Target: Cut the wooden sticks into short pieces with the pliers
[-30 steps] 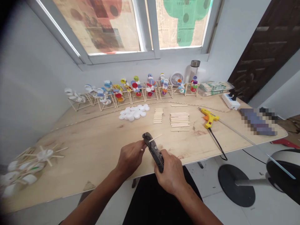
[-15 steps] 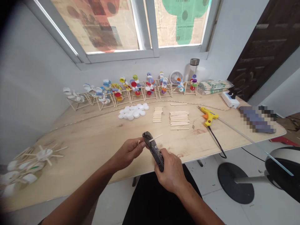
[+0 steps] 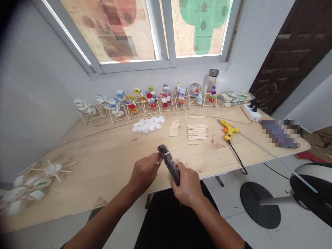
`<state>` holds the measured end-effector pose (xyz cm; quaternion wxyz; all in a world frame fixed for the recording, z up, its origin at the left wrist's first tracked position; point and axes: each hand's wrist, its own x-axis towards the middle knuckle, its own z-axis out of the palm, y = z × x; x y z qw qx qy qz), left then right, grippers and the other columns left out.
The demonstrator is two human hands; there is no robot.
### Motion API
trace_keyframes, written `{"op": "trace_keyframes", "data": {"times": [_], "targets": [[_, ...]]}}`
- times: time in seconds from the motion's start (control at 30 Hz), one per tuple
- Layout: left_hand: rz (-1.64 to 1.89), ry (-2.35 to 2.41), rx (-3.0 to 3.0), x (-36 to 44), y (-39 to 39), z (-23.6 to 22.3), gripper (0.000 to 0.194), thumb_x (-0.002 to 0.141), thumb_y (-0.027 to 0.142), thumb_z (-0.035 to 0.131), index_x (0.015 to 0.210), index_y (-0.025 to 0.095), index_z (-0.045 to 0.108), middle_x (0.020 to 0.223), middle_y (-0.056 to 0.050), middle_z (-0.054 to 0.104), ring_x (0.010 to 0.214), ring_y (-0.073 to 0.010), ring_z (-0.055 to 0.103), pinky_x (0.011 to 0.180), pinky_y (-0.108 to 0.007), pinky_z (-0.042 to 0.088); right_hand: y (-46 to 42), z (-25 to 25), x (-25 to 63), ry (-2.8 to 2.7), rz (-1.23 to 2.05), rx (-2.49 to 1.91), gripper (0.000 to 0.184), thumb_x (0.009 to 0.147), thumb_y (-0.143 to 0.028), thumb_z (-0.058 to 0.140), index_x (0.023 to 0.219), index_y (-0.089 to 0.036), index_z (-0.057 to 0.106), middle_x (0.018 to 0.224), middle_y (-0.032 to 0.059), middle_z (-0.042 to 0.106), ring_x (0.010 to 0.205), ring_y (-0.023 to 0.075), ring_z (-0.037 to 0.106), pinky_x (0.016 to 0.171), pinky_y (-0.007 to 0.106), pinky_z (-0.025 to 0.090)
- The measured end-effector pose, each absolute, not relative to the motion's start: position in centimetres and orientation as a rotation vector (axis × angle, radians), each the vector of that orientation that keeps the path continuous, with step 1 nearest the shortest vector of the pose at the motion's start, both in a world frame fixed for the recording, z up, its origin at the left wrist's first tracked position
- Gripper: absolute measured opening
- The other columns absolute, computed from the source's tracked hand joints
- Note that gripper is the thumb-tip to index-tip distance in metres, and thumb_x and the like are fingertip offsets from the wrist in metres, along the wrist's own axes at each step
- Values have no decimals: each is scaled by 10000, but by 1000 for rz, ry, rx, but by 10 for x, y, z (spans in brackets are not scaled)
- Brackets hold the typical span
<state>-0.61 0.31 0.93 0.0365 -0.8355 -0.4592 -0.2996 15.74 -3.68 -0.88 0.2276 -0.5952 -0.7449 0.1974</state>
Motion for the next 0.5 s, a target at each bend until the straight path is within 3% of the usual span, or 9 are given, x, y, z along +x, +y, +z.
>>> {"op": "trace_keyframes", "data": {"times": [0.17,0.3,0.5], "targets": [[-859,-1289,-2480,-5,3,4,194,869,164,358,836,148,548,599,-19,595,505,-125,527,489,-221,335,-38,-7,159,-2062,535,-1627,60,753,-221,470,783,-217,418,595,-29,547,559,156,528,524,221,265],[-960,-1391,-2739,-6,4,13,210,887,200,329,885,147,532,709,-37,632,598,-133,577,540,-221,393,-39,-7,160,-2050,557,-1627,57,765,-232,466,793,-215,419,584,-34,536,552,151,521,524,220,263],[-1215,-1627,-3232,-10,9,36,269,892,280,342,788,156,558,685,-11,582,675,-116,555,636,-228,414,-41,-7,161,-2032,603,-1601,63,759,-226,468,806,-211,430,602,-29,546,567,150,520,535,217,276]]}}
